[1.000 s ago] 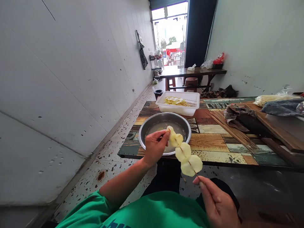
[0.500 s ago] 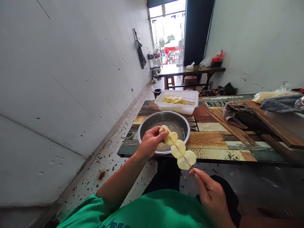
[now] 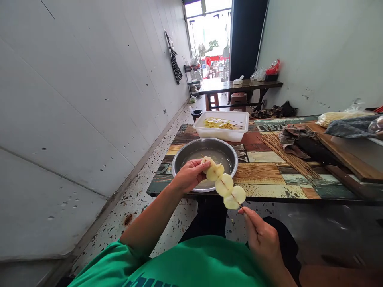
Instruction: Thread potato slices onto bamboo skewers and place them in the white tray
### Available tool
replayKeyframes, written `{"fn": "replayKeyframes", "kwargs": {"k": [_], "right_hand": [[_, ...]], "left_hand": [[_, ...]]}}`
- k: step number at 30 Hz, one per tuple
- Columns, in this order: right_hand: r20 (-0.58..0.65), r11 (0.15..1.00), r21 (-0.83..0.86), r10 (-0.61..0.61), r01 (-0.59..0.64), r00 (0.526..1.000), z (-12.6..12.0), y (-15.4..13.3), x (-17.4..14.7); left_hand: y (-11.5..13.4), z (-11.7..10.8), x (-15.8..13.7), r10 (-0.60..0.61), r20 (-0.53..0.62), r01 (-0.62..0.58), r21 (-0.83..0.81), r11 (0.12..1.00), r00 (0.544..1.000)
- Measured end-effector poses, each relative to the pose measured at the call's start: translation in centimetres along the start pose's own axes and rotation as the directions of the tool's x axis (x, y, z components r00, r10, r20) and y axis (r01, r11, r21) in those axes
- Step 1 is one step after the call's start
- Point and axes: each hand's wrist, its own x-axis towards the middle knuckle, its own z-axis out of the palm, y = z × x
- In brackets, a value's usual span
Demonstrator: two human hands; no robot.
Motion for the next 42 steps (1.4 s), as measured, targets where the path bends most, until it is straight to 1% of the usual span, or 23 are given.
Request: {"fn": "replayKeyframes", "kwargs": {"k": [3,4,6,8,9,10,12,13,14,15,16,17,18,19,20,22,24,28,30,32,36,38,42], "right_hand": [[-0.030,0.996,-0.032,-0.082,0.081,0.996,0.1,0.7,-0.1],[-0.041,0.995,-0.045,-0.091,0.089,0.995,0.2,1.0,-0.2],[-0.041,0.999,-0.036,-0.043,0.041,0.998,0.3,1.4,-0.2],[0.018,0.994,0.071,0.078,-0.079,0.997,0.2,1.5,-0.1],[0.089,0.969,0.170,0.164,-0.177,0.982,0.1,1.4,0.0],[0.184,0.917,0.276,0.245,-0.289,0.952,0.1,1.3,0.1],[0.387,0.751,0.428,0.351,-0.503,0.853,-0.1,1.0,0.2],[0.437,0.702,0.452,0.365,-0.551,0.822,-0.1,0.9,0.2],[0.411,0.727,0.447,0.351,-0.521,0.842,-0.1,0.9,0.2],[0.317,0.815,0.407,0.297,-0.412,0.901,0.0,1.0,0.1],[0.186,0.911,0.327,0.199,-0.251,0.962,0.1,1.2,-0.1],[0.063,0.971,0.223,0.072,-0.085,0.995,0.2,1.5,-0.3],[-0.030,0.991,0.116,-0.057,0.060,0.998,0.4,1.8,-0.5],[-0.085,0.985,0.023,-0.169,0.172,0.982,0.5,2.1,-0.6],[-0.112,0.968,-0.047,-0.252,0.248,0.961,0.7,2.3,-0.7],[-0.128,0.944,-0.123,-0.319,0.305,0.939,0.9,2.2,-0.7],[-0.156,0.944,-0.154,-0.315,0.293,0.936,1.1,1.7,-0.3],[-0.179,0.997,-0.039,-0.079,0.074,0.981,1.7,-0.4,1.3],[-0.153,0.999,0.044,0.025,-0.019,0.988,2.1,-1.3,2.0],[-0.123,0.990,0.118,0.096,-0.081,0.988,2.4,-1.9,2.5],[-0.095,0.973,0.193,0.150,-0.129,0.984,2.7,-2.6,2.8],[-0.086,0.968,0.212,0.154,-0.133,0.984,2.8,-2.8,2.8],[-0.065,0.962,0.227,0.167,-0.149,0.984,2.9,-2.9,2.7]], "left_hand": [[-0.2,-0.7,0.2,-0.004,-0.054,0.006,0.045,0.999,0.999],[-0.3,-0.8,0.3,-0.014,-0.067,0.018,0.057,0.998,0.998],[-0.5,-1.0,0.5,-0.041,-0.066,0.046,0.074,0.996,0.997],[-0.4,-1.0,0.5,-0.044,-0.056,0.048,0.069,0.996,0.997],[-0.4,-0.9,0.4,-0.045,-0.048,0.047,0.059,0.997,0.998],[-0.3,-0.8,0.4,-0.049,-0.039,0.050,0.047,0.998,0.998],[-0.3,-0.6,0.3,-0.056,-0.033,0.057,0.038,0.998,0.998],[-0.3,-0.5,0.3,-0.060,-0.035,0.061,0.045,0.997,0.998],[-0.3,-0.5,0.3,-0.065,-0.035,0.067,0.056,0.996,0.997],[-0.4,-0.6,0.4,-0.073,-0.032,0.075,0.068,0.995,0.997],[-0.4,-0.7,0.4,-0.082,-0.027,0.084,0.075,0.994,0.996],[-0.5,-0.8,0.5,-0.095,-0.018,0.096,0.080,0.992,0.995],[-0.5,-1.0,0.6,-0.107,-0.010,0.108,0.081,0.991,0.994],[-0.5,-1.1,0.7,-0.116,-0.006,0.116,0.079,0.990,0.993],[-0.5,-1.2,0.7,-0.122,-0.004,0.122,0.075,0.990,0.993],[-0.4,-1.2,0.8,-0.128,-0.003,0.128,0.046,0.991,0.992],[-0.4,-0.8,0.7,-0.118,0.006,0.118,-0.021,0.993,0.993],[-1.2,0.9,0.1,-0.100,0.060,0.109,-0.165,0.980,0.993],[-1.7,1.6,-0.1,-0.097,0.051,0.105,-0.204,0.973,0.994],[-1.9,2.1,-0.3,-0.101,0.015,0.102,-0.239,0.966,0.995],[-1.7,2.4,-0.1,-0.134,-0.074,0.111,-0.260,0.959,0.988],[-1.8,2.5,0.0,-0.107,-0.108,0.077,-0.249,0.965,0.988],[-1.9,2.9,0.0,-0.049,-0.125,0.022,-0.210,0.977,0.991]]}}
